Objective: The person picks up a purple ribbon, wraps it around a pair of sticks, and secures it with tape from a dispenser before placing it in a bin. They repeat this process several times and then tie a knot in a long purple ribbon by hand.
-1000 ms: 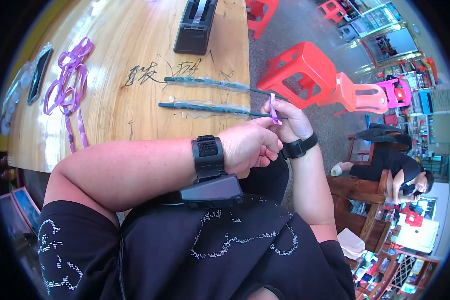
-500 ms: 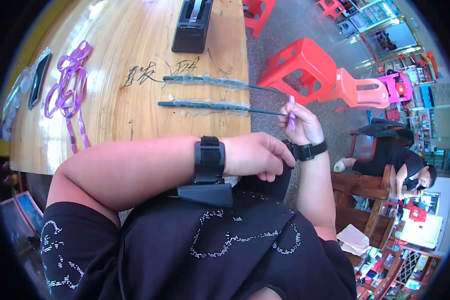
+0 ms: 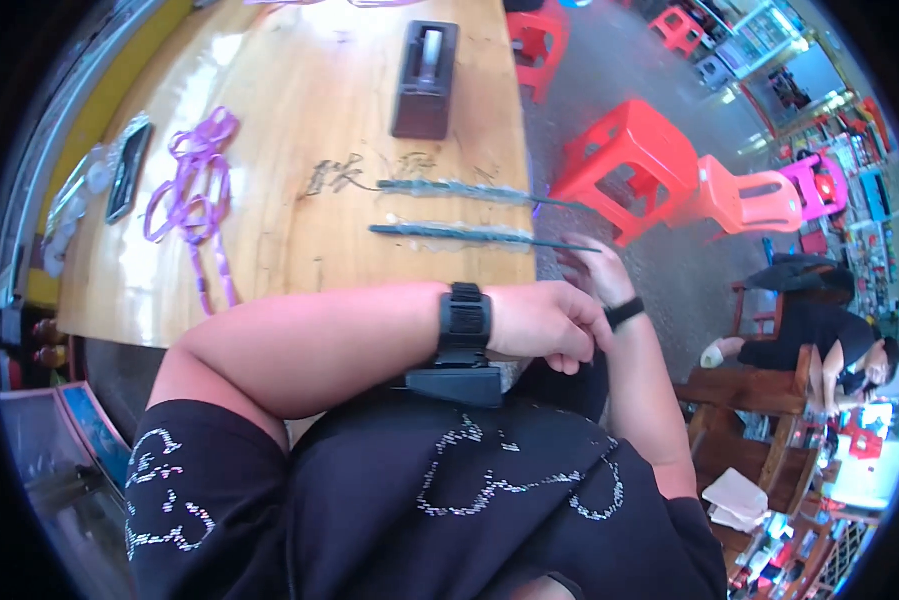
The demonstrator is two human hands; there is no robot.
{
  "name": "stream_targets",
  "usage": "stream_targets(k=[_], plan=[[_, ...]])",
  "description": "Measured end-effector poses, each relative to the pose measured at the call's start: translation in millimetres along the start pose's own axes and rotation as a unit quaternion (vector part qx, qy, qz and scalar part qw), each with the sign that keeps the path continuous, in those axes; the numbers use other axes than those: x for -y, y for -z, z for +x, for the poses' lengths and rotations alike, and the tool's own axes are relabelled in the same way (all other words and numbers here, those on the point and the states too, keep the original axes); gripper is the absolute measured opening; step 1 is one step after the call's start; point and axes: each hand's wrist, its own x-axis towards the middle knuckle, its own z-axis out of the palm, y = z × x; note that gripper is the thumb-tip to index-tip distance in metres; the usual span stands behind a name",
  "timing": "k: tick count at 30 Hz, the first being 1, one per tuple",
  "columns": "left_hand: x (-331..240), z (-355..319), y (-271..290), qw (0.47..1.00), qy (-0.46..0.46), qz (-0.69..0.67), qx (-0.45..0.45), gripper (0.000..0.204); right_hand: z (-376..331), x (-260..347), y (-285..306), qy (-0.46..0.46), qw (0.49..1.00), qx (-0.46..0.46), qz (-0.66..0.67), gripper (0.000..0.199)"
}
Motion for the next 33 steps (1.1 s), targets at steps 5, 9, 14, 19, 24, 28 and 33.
stream_targets(k=[5, 9, 14, 19, 24, 28, 33], plan=[[-10, -1, -8, 0.995, -0.015, 0.101, 0.001, 0.018, -31, -21, 18, 0.096, 0.967, 0.089, -0.217, 0.028], [-21, -19, -5, 0.959, -0.173, 0.218, -0.05, 0.011, -50, -33, 5, 0.052, 0.994, 0.081, 0.059, 0.025], [-89, -96, 7, 0.882, -0.203, 0.323, -0.275, 0.015, -70, -37, 27, -0.075, 0.992, 0.026, 0.1, 0.022], [-118, -202, 91, 0.604, -0.1, 0.598, -0.517, 0.023, -84, -44, 38, -0.07, 0.992, 0.027, 0.102, 0.021], [-88, -277, 105, 0.607, 0.13, 0.55, -0.559, 0.033, -93, -49, 37, -0.052, 0.993, 0.01, 0.103, 0.02], [-49, -273, 57, 0.572, 0.26, 0.606, -0.488, 0.036, -99, -47, 35, -0.041, 0.993, 0.02, 0.106, 0.018], [-17, -267, 15, 0.627, 0.228, 0.556, -0.496, 0.02, -109, -42, 27, -0.032, 0.991, 0.044, 0.119, 0.017]])
